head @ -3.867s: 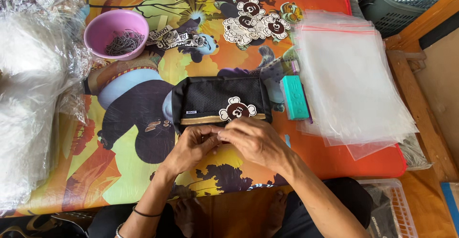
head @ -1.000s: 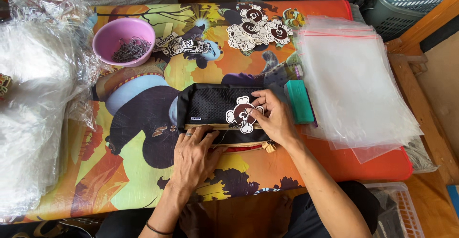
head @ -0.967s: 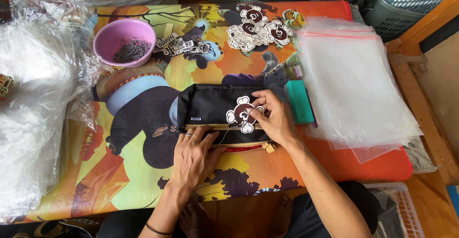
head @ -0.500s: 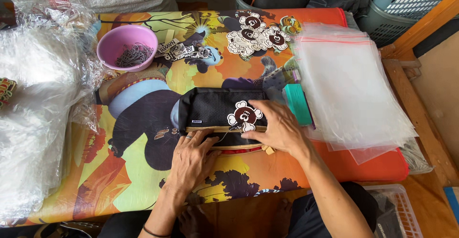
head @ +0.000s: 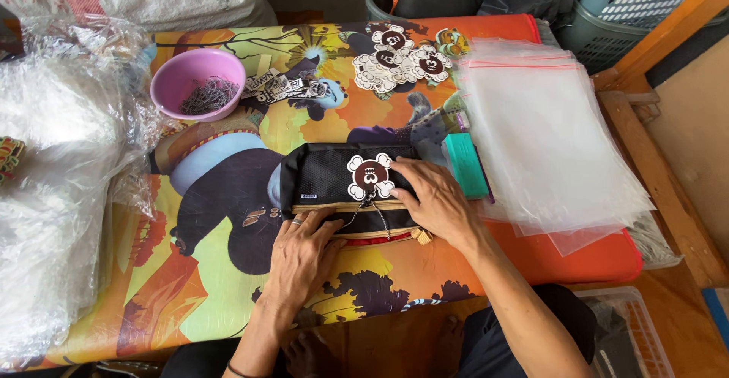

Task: The person attaches a bear-shaped keychain to a black mesh pouch, then places the pouch into a clear plastic bag. They add a rectangular sticker to the bag and use a green plastic scraper to smooth the contents and remove air bubbles.

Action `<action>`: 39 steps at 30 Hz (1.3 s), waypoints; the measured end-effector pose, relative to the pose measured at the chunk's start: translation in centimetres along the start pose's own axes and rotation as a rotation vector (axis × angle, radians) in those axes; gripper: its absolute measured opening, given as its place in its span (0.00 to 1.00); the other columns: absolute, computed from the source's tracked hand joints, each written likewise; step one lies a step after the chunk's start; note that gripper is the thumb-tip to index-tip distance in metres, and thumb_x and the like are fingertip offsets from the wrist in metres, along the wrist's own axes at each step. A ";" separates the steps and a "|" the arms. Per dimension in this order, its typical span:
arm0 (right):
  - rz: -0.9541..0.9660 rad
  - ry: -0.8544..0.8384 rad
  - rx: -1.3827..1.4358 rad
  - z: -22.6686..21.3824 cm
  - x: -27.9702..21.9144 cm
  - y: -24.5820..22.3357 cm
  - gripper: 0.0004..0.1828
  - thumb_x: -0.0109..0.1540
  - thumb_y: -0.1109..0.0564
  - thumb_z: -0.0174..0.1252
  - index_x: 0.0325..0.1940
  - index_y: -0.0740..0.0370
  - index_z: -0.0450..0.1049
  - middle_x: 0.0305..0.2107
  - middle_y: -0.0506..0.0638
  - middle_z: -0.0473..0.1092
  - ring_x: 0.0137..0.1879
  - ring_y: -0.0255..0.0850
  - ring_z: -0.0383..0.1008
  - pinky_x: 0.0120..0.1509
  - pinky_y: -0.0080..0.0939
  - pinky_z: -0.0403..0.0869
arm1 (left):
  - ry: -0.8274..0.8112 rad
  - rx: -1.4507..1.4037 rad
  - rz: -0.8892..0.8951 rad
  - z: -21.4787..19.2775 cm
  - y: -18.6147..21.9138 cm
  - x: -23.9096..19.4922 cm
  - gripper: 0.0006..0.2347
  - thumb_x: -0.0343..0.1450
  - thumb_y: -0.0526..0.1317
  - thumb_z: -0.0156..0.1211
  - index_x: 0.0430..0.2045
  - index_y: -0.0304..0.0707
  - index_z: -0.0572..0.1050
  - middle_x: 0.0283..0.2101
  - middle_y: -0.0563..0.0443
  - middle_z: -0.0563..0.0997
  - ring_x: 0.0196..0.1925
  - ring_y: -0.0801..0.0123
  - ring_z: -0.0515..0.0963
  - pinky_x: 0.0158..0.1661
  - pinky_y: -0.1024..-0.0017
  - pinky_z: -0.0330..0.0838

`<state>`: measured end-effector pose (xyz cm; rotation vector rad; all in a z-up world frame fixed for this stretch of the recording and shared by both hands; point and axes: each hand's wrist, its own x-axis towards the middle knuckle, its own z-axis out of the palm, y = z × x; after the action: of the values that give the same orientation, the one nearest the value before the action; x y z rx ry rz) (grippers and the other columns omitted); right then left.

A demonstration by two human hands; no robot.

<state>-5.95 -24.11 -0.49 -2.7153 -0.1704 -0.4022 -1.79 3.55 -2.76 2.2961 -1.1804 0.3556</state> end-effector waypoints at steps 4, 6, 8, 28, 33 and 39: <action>0.037 0.036 0.024 -0.7 -0.5 1.6 0.21 0.67 0.51 0.57 0.65 0.51 0.70 0.54 0.55 0.73 0.62 0.54 0.73 0.64 0.58 0.70 | -0.009 0.006 -0.008 -0.4 0.3 0.2 0.10 0.70 0.45 0.62 0.40 0.44 0.80 0.48 0.45 0.80 0.52 0.54 0.80 0.43 0.62 0.70; 0.080 0.207 -0.258 -2.0 -0.6 2.3 0.21 0.65 0.49 0.59 0.62 0.50 0.71 0.51 0.52 0.73 0.59 0.53 0.75 0.57 0.57 0.73 | -0.037 -0.018 -0.116 -1.7 1.0 0.5 0.15 0.71 0.54 0.61 0.42 0.47 0.81 0.49 0.49 0.82 0.53 0.60 0.81 0.45 0.65 0.71; 0.199 0.194 -0.363 -3.0 -0.9 2.8 0.22 0.64 0.47 0.61 0.61 0.53 0.72 0.48 0.55 0.74 0.55 0.54 0.76 0.56 0.57 0.72 | 0.010 0.031 -0.153 -1.5 0.6 0.6 0.15 0.73 0.55 0.57 0.43 0.49 0.81 0.50 0.49 0.81 0.55 0.61 0.80 0.47 0.65 0.71; 0.502 0.270 -0.321 -8.4 -2.5 5.7 0.16 0.66 0.50 0.62 0.54 0.59 0.78 0.38 0.58 0.76 0.45 0.56 0.79 0.50 0.58 0.74 | -0.048 0.168 -0.345 1.5 -0.7 -1.1 0.25 0.73 0.56 0.54 0.61 0.45 0.73 0.69 0.34 0.67 0.74 0.45 0.63 0.66 0.50 0.61; 0.650 -0.083 -0.290 -7.6 -1.5 4.4 0.24 0.62 0.42 0.60 0.55 0.59 0.76 0.39 0.63 0.78 0.48 0.63 0.80 0.53 0.65 0.74 | -0.063 0.208 -0.317 1.8 -1.2 -1.4 0.25 0.74 0.58 0.50 0.62 0.45 0.71 0.70 0.33 0.66 0.74 0.45 0.62 0.66 0.50 0.61; 0.546 -0.034 -0.437 -3.9 -0.7 5.4 0.25 0.58 0.40 0.60 0.50 0.59 0.74 0.37 0.59 0.76 0.45 0.60 0.81 0.50 0.60 0.76 | -0.055 0.211 -0.343 2.0 -1.0 -1.4 0.25 0.73 0.58 0.52 0.61 0.46 0.72 0.70 0.34 0.66 0.74 0.46 0.62 0.66 0.49 0.61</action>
<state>-6.69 -30.63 0.83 -3.0234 0.7150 -0.2477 -1.84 3.80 -5.39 2.6491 -0.7819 0.3001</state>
